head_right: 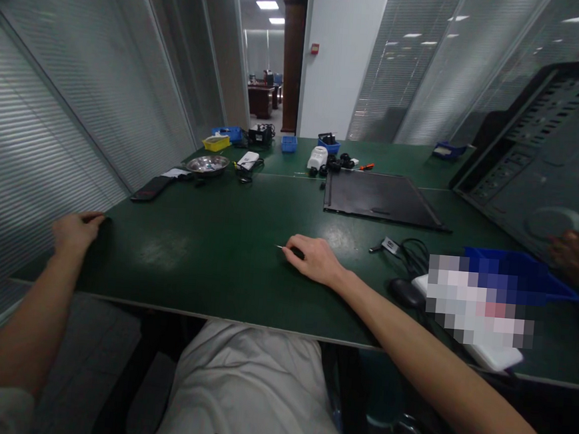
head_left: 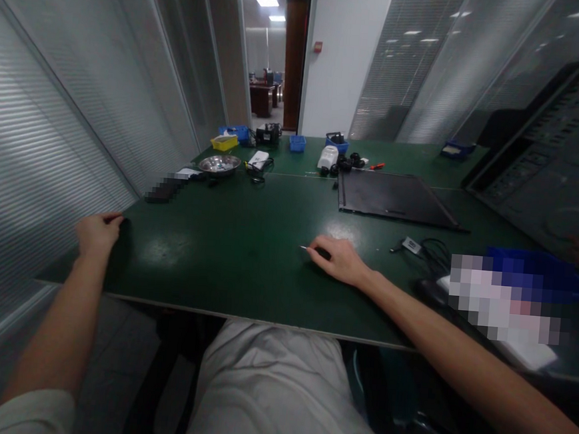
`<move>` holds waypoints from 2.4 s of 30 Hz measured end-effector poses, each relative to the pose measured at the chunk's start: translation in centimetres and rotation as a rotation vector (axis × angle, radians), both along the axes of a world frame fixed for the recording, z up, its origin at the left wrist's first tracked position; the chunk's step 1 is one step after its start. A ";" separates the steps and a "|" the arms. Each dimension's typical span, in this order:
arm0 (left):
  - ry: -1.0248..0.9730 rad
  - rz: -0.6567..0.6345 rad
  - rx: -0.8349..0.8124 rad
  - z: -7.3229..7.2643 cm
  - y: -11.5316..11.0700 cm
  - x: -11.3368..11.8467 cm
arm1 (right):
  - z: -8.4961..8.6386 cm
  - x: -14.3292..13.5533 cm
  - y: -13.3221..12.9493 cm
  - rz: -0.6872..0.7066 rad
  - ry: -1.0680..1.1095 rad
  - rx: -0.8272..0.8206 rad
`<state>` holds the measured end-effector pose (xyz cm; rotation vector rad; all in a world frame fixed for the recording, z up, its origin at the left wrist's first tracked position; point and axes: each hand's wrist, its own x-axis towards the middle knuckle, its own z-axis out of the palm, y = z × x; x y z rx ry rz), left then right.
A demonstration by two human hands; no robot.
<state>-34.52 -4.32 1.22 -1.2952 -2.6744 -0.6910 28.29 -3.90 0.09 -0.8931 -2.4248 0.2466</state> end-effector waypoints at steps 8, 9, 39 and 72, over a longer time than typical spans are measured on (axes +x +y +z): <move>-0.045 -0.006 0.077 -0.1 -0.4 -0.2 | -0.2 0.0 0.1 0.006 0.002 -0.008; -0.033 -0.016 0.073 -0.2 -0.3 -0.4 | -0.2 0.0 0.1 0.006 0.004 -0.005; 0.265 0.039 -0.167 0.2 -0.6 0.7 | -0.1 0.0 0.1 0.011 0.002 -0.005; -0.306 -1.554 -0.062 -0.6 2.8 36.5 | 0.2 -0.4 -0.3 -0.089 -0.148 -0.003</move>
